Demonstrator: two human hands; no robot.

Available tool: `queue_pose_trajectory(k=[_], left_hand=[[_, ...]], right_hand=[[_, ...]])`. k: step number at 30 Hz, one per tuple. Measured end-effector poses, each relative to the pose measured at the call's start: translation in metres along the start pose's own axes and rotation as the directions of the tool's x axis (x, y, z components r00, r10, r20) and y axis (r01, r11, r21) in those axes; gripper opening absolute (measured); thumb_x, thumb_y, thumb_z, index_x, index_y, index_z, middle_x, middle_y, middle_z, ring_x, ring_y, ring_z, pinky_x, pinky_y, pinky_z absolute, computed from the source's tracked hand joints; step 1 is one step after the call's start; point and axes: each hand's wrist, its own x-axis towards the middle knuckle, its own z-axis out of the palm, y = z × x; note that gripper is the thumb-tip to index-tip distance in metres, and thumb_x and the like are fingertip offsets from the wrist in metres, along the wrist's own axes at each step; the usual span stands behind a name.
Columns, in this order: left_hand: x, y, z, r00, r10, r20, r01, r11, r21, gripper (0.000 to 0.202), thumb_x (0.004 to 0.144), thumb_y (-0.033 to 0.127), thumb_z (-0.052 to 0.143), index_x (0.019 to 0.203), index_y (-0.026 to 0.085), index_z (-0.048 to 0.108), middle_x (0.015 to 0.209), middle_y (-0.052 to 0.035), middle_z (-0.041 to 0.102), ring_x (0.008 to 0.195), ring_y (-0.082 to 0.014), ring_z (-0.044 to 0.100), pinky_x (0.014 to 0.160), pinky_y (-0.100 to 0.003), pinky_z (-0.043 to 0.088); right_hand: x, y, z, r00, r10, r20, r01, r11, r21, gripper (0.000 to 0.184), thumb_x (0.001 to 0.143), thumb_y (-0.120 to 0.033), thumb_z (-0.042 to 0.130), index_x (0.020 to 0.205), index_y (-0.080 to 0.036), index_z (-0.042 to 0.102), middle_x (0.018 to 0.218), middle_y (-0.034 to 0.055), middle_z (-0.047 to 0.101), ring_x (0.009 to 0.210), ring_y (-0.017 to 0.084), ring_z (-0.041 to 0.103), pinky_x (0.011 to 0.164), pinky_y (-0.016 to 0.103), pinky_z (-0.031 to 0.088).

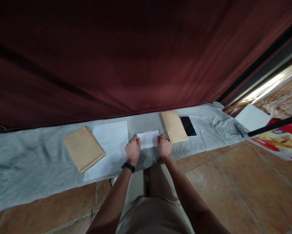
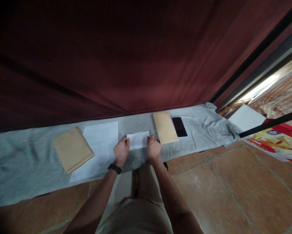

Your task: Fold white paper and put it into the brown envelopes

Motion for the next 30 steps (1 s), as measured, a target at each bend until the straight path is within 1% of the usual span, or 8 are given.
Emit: queue_pose_trajectory(k=[7, 13, 15, 17, 20, 22, 25, 30], left_hand=[[0.001, 0.004, 0.001, 1.0, 0.016, -0.02, -0.015, 0.998, 0.054, 0.044, 0.105, 0.04, 0.032, 0.129, 0.016, 0.061, 0.087, -0.0148, 0.076, 0.084, -0.0262, 0.074, 0.071, -0.031, 0.049], [0.0, 0.005, 0.002, 0.999, 0.042, -0.023, -0.04, 0.994, 0.098, 0.046, 0.106, 0.04, 0.028, 0.13, 0.016, 0.059, 0.084, -0.0143, 0.075, 0.08, -0.0262, 0.075, 0.069, -0.031, 0.051], [0.0, 0.004, 0.003, 0.998, 0.047, -0.033, -0.043, 0.994, 0.103, 0.046, 0.106, 0.04, 0.028, 0.129, 0.016, 0.059, 0.085, -0.0144, 0.075, 0.08, -0.0258, 0.075, 0.069, -0.031, 0.052], [0.0, 0.004, 0.004, 0.998, 0.047, -0.04, -0.043, 0.994, 0.105, 0.046, 0.106, 0.04, 0.027, 0.129, 0.016, 0.059, 0.085, -0.0142, 0.076, 0.08, -0.0259, 0.075, 0.069, -0.031, 0.052], [0.001, 0.003, 0.006, 0.998, 0.051, -0.049, -0.045, 0.993, 0.108, 0.046, 0.106, 0.04, 0.026, 0.128, 0.017, 0.059, 0.086, -0.0141, 0.076, 0.079, -0.0266, 0.075, 0.067, -0.032, 0.051], [0.001, 0.002, 0.007, 0.996, 0.058, -0.061, -0.051, 0.993, 0.111, 0.046, 0.106, 0.04, 0.026, 0.127, 0.017, 0.06, 0.085, -0.0141, 0.076, 0.079, -0.0265, 0.075, 0.067, -0.032, 0.051], [0.0, 0.002, 0.007, 0.996, 0.064, -0.068, -0.056, 0.992, 0.116, 0.046, 0.106, 0.04, 0.026, 0.128, 0.016, 0.059, 0.083, -0.0139, 0.076, 0.078, -0.0262, 0.075, 0.067, -0.031, 0.05], [0.0, 0.004, 0.005, 0.996, 0.049, -0.069, -0.041, 0.993, 0.112, 0.046, 0.106, 0.04, 0.026, 0.128, 0.017, 0.06, 0.084, -0.0138, 0.076, 0.077, -0.0254, 0.074, 0.067, -0.031, 0.05]], right_hand=[[-0.003, -0.003, 0.002, 0.999, 0.032, -0.025, -0.03, 0.997, 0.068, 0.037, 0.108, -0.039, 0.029, 0.114, -0.013, 0.055, 0.098, 0.0161, 0.073, 0.085, 0.022, 0.073, 0.07, 0.027, 0.048], [-0.014, 0.0, -0.002, 1.0, 0.004, -0.026, 0.0, 0.991, 0.133, 0.042, 0.107, -0.042, 0.03, 0.127, -0.014, 0.054, 0.114, 0.0183, 0.066, 0.095, 0.026, 0.068, 0.075, 0.034, 0.051], [-0.018, 0.003, 0.0, 0.996, -0.043, -0.074, 0.055, 0.986, 0.157, 0.042, 0.106, -0.039, 0.032, 0.133, -0.013, 0.051, 0.118, 0.0189, 0.063, 0.103, 0.028, 0.065, 0.082, 0.037, 0.051], [-0.023, 0.005, 0.004, 0.978, -0.155, -0.141, 0.179, 0.967, 0.182, 0.042, 0.105, -0.035, 0.034, 0.137, -0.012, 0.051, 0.124, 0.0194, 0.062, 0.111, 0.029, 0.06, 0.093, 0.041, 0.049], [-0.027, 0.005, 0.015, 0.905, -0.361, -0.224, 0.408, 0.885, 0.225, 0.043, 0.104, -0.03, 0.036, 0.14, -0.012, 0.052, 0.141, 0.0188, 0.055, 0.129, 0.03, 0.05, 0.108, 0.046, 0.042], [-0.03, 0.004, 0.021, 0.858, -0.453, -0.242, 0.504, 0.833, 0.228, 0.046, 0.105, -0.029, 0.035, 0.145, -0.013, 0.05, 0.151, 0.0167, 0.048, 0.14, 0.029, 0.042, 0.114, 0.047, 0.037], [-0.035, 0.003, 0.027, 0.833, -0.512, -0.211, 0.549, 0.813, 0.193, 0.049, 0.106, -0.034, 0.036, 0.149, -0.015, 0.047, 0.157, 0.0141, 0.043, 0.147, 0.028, 0.035, 0.118, 0.048, 0.032], [-0.044, 0.004, 0.03, 0.835, -0.519, -0.185, 0.545, 0.827, 0.138, 0.052, 0.105, -0.04, 0.042, 0.153, -0.02, 0.043, 0.161, 0.0135, 0.038, 0.149, 0.029, 0.033, 0.12, 0.05, 0.03]])
